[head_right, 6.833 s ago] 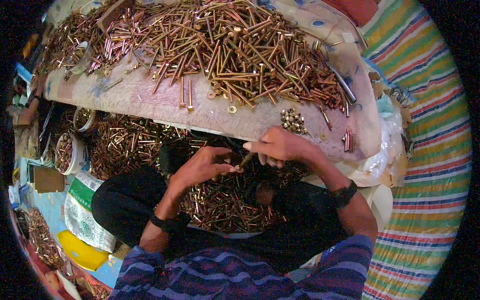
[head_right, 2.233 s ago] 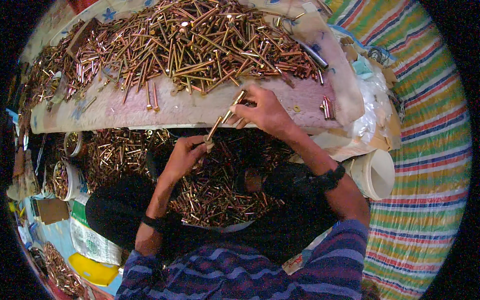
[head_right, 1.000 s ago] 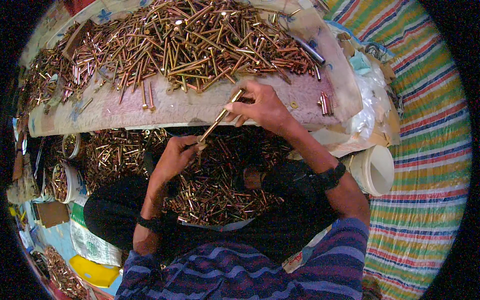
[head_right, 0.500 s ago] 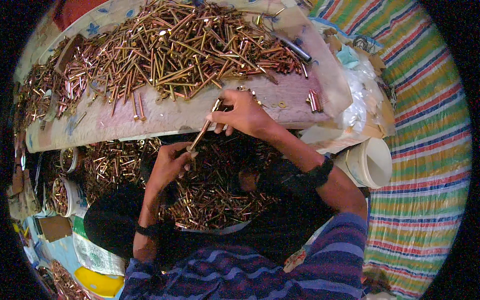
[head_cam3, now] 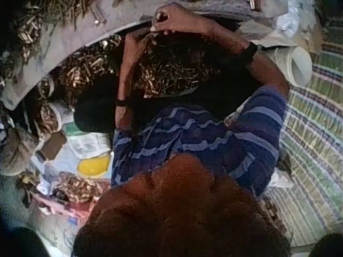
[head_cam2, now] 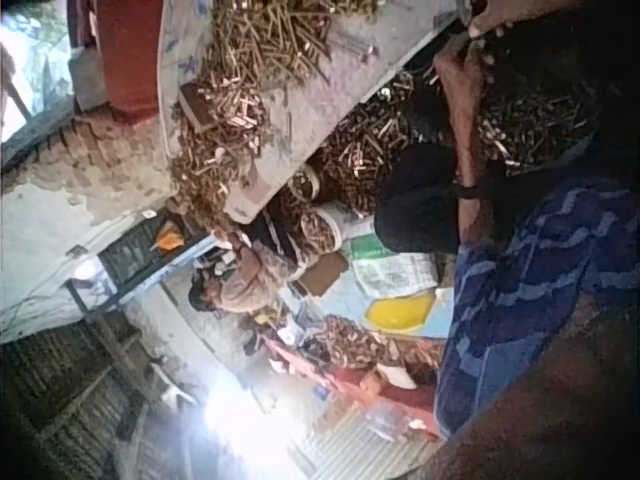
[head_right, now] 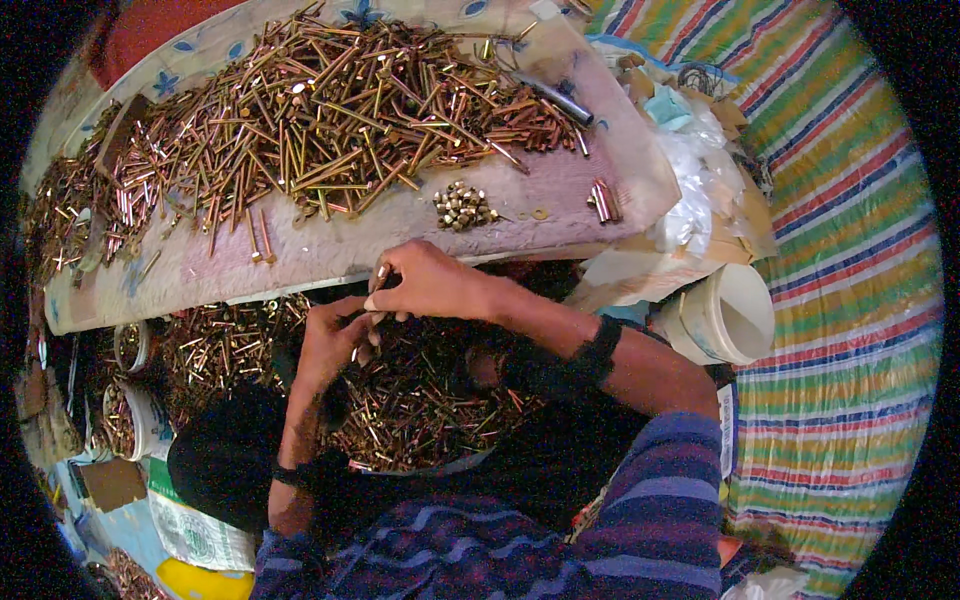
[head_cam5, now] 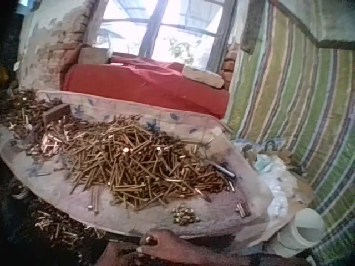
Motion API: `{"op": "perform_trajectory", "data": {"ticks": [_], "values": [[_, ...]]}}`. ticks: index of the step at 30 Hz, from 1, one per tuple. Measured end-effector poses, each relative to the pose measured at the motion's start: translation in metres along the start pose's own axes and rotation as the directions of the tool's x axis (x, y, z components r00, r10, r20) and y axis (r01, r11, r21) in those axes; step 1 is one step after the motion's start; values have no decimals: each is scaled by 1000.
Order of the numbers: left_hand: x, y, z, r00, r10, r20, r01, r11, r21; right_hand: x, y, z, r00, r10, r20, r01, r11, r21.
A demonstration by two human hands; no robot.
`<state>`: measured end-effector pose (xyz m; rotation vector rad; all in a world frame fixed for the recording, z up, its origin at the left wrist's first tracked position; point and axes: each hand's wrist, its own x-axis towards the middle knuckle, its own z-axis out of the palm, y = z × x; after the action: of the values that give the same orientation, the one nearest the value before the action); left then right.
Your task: The person sits on the floor and assembles small brass-colored metal rods with washers and nuts. They pick up a rod, slide a washer and nut onto it, and place the assembled unit on a nearby surface. The process is repeated continuously.
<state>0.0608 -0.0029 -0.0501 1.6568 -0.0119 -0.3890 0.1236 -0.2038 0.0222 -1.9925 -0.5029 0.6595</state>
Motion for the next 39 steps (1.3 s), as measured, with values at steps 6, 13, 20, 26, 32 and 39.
{"op": "perform_trajectory", "data": {"ticks": [6, 13, 20, 26, 32, 39], "values": [[-2, -10, -3, 999, 31, -15, -32, 995, -96, -13, 33, -86, 982, -97, -161, 1, 859, -512], [-3, -8, -2, 999, 49, -20, -50, 997, -54, -18, 102, -106, 938, -145, -316, -146, 660, -737], [-3, -12, -4, 1000, 18, 21, -17, 999, -31, -15, 108, -113, 931, -222, -291, -53, 706, -706], [-5, -10, -5, 1000, -4, 13, 4, 1000, -31, -16, 102, -116, 932, -140, -333, -102, 783, -614], [-8, -12, -8, 999, 28, 27, -27, 999, -21, -15, 104, -113, 918, -138, -371, -133, 775, -617], [-9, -9, -8, 998, 66, -16, -66, 998, -12, -15, 113, -112, 900, -198, -388, -117, 748, -653]]}}
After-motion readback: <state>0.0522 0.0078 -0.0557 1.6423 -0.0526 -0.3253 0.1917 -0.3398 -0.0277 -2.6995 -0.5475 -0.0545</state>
